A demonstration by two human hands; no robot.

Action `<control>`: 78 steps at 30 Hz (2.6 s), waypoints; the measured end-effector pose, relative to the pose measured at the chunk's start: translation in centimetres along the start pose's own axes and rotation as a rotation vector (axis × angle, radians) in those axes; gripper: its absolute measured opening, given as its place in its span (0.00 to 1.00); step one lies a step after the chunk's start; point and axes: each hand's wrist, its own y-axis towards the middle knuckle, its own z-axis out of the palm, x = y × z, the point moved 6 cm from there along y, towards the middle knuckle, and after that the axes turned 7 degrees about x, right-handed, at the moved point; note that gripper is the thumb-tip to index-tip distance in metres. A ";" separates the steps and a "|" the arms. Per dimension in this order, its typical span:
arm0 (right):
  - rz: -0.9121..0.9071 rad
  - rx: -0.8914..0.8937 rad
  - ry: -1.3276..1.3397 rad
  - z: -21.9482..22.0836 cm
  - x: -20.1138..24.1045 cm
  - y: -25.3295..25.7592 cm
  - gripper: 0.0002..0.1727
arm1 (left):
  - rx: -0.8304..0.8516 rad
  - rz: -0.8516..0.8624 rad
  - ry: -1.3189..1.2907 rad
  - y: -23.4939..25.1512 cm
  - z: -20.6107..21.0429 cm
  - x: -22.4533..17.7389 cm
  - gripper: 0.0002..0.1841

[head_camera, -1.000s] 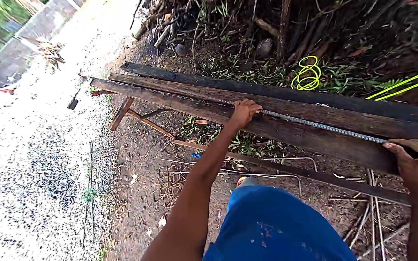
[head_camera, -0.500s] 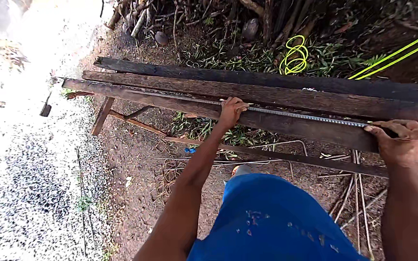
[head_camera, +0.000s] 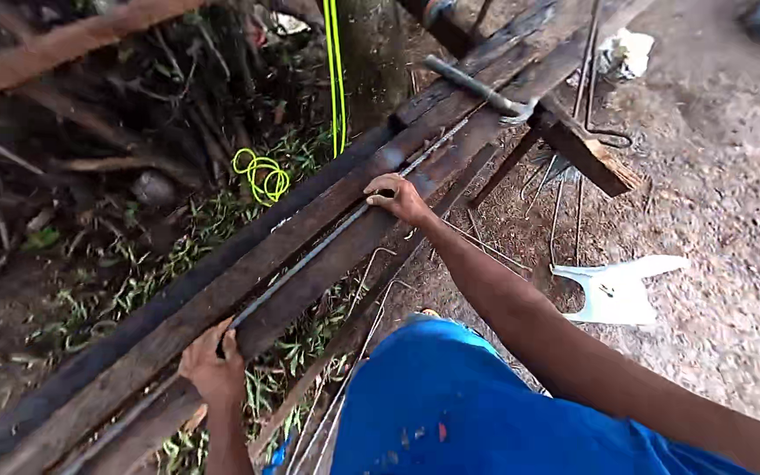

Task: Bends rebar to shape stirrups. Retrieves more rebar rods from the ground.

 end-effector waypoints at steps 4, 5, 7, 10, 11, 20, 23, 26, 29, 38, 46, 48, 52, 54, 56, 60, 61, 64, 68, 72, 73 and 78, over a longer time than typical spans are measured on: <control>0.191 -0.176 0.236 -5.7 -0.4 -7.7 0.13 | -0.008 -0.003 0.028 0.4 0.2 -0.7 0.26; 0.317 -0.179 0.196 -6.5 -2.0 -11.4 0.13 | -0.008 -0.004 0.032 0.6 0.3 -1.0 0.26; 0.666 -0.167 0.132 -6.3 -7.6 -21.3 0.17 | 0.015 0.041 0.001 1.4 0.3 -2.1 0.24; 1.313 -0.195 0.186 -2.9 -12.9 -41.4 0.22 | 0.048 0.176 -0.063 2.9 1.1 -4.4 0.21; 1.508 -0.280 0.243 -1.3 -11.3 -47.8 0.22 | 0.052 0.201 -0.076 3.2 1.5 -4.8 0.20; 1.979 -0.314 0.515 12.6 7.9 -68.3 0.17 | -0.058 0.182 -0.139 2.7 2.1 -5.4 0.14; 1.832 -0.187 0.374 12.2 9.8 -65.3 0.16 | 0.011 0.163 -0.178 3.5 2.3 -5.5 0.13; 1.736 -0.059 0.248 10.2 8.5 -63.2 0.18 | 0.052 0.148 -0.215 4.2 2.8 -7.1 0.12; 1.721 -0.171 0.323 7.1 5.9 -61.3 0.17 | 0.040 0.139 -0.219 4.4 3.3 -8.3 0.12; 1.432 -0.191 0.257 -8.9 -8.1 -46.7 0.19 | 0.262 0.146 -0.068 5.4 2.4 -8.2 0.16; 1.077 -0.160 -0.054 -27.9 -20.7 -26.1 0.18 | 0.364 -0.033 0.007 10.0 6.0 -25.6 0.18; 1.026 -0.181 -0.046 -32.1 -23.1 -21.4 0.21 | 0.385 -0.050 0.041 11.7 8.5 -29.7 0.19; 0.935 -0.278 0.054 -37.0 -26.9 -13.7 0.27 | 0.446 -0.076 0.131 13.6 12.2 -32.9 0.19; 0.946 -0.300 0.094 -37.7 -28.0 -10.7 0.31 | 0.432 -0.078 0.127 14.5 12.9 -33.4 0.17; 0.995 -0.282 0.115 -37.3 -28.6 -8.6 0.36 | 0.380 -0.042 0.084 15.0 13.2 -33.3 0.14; 1.105 -0.218 0.099 -35.7 -27.9 -6.6 0.44 | 0.253 0.024 0.039 14.7 13.3 -33.0 0.12; 1.123 -0.225 0.094 -35.4 -27.8 -6.5 0.46 | 0.230 0.029 0.031 14.6 13.3 -33.0 0.11; 1.148 -0.285 0.166 -34.7 -28.2 -6.4 0.46 | 0.213 0.054 0.020 14.5 13.6 -32.8 0.11; 1.192 -0.327 0.571 -32.9 -28.6 -6.6 0.38 | 0.267 0.059 0.016 14.7 13.8 -32.8 0.12; 1.202 -0.380 0.725 -31.7 -28.4 -6.7 0.38 | 0.269 0.068 0.012 14.7 13.8 -32.9 0.13; 1.185 -0.408 0.705 -31.6 -28.4 -6.7 0.37 | 0.257 0.061 0.011 14.6 13.8 -33.0 0.13; 0.978 -0.533 0.403 -33.1 -26.1 -7.2 0.29 | 0.169 0.035 0.021 14.5 14.1 -34.0 0.12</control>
